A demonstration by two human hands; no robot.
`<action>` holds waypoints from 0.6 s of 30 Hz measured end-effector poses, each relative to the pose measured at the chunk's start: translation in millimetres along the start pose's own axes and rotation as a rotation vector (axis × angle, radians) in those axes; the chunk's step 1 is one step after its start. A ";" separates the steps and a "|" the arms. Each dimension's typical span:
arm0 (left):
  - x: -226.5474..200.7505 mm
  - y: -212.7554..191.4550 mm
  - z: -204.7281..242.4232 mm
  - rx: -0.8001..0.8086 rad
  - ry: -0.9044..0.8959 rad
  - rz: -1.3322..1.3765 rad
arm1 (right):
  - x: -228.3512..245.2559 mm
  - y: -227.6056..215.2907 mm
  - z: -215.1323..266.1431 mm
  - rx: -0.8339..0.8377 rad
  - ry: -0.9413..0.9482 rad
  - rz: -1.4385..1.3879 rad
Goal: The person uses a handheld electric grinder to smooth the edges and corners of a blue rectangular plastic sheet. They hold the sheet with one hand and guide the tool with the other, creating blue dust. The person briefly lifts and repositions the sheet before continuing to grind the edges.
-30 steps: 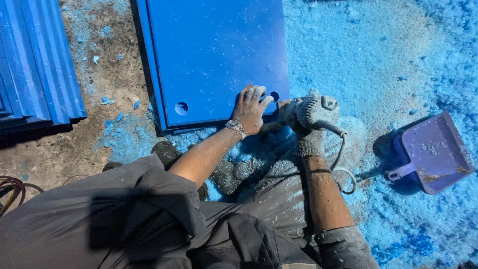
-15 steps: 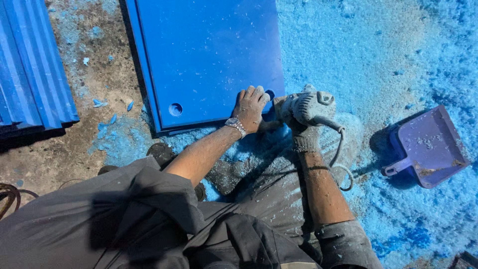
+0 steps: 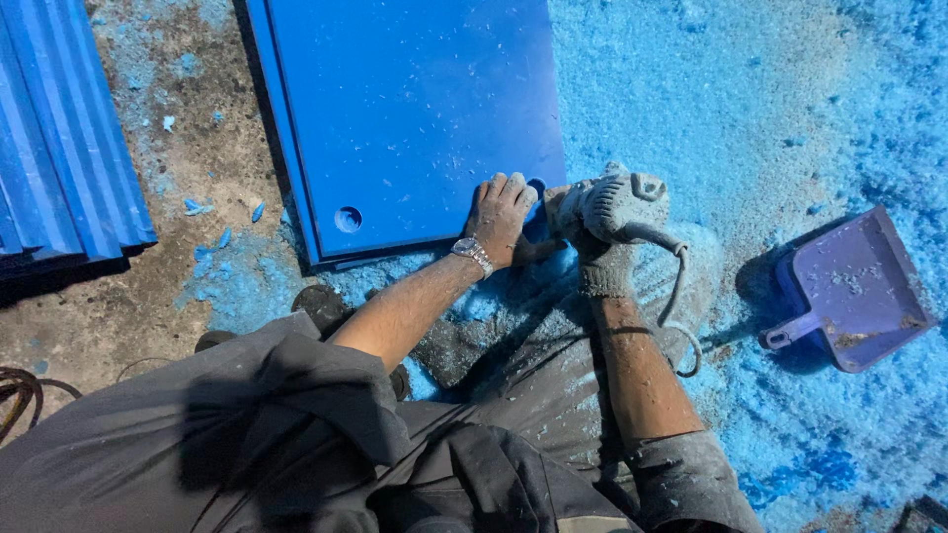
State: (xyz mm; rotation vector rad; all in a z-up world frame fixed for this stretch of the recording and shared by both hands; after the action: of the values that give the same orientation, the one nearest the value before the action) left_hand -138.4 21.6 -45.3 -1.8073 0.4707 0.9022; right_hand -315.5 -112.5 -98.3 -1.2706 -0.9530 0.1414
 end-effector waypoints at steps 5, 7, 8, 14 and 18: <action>-0.6 4.1 -0.3 0.034 0.005 -0.238 | -1.1 3.7 -3.5 -0.003 0.000 0.000; -1.5 1.1 -2.6 0.036 -0.015 -0.147 | -1.6 4.8 -5.7 -0.006 0.002 0.002; -0.4 1.6 -2.9 0.069 -0.053 -0.089 | -1.2 5.6 -7.4 -0.010 0.000 -0.001; -3.1 -3.2 -3.3 0.040 -0.002 -0.028 | 1.0 6.9 -13.9 -0.011 -0.003 -0.002; 4.8 3.8 -0.1 0.061 -0.001 -0.025 | 3.3 7.5 -18.6 -0.011 -0.007 -0.004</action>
State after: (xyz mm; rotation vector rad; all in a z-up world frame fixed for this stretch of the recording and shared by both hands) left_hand -137.9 20.4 -51.2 -1.7533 0.4691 0.8622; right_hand -298.0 -121.9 -102.6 -1.2787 -0.9634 0.1379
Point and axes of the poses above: each hand's wrist, its own z-axis away from the middle knuckle, its own y-axis out of the palm, x = y × z, the point moved 7 cm from there along -z, towards the middle knuckle, and after that the axes turned 11 degrees about z, right-handed, at the moved point
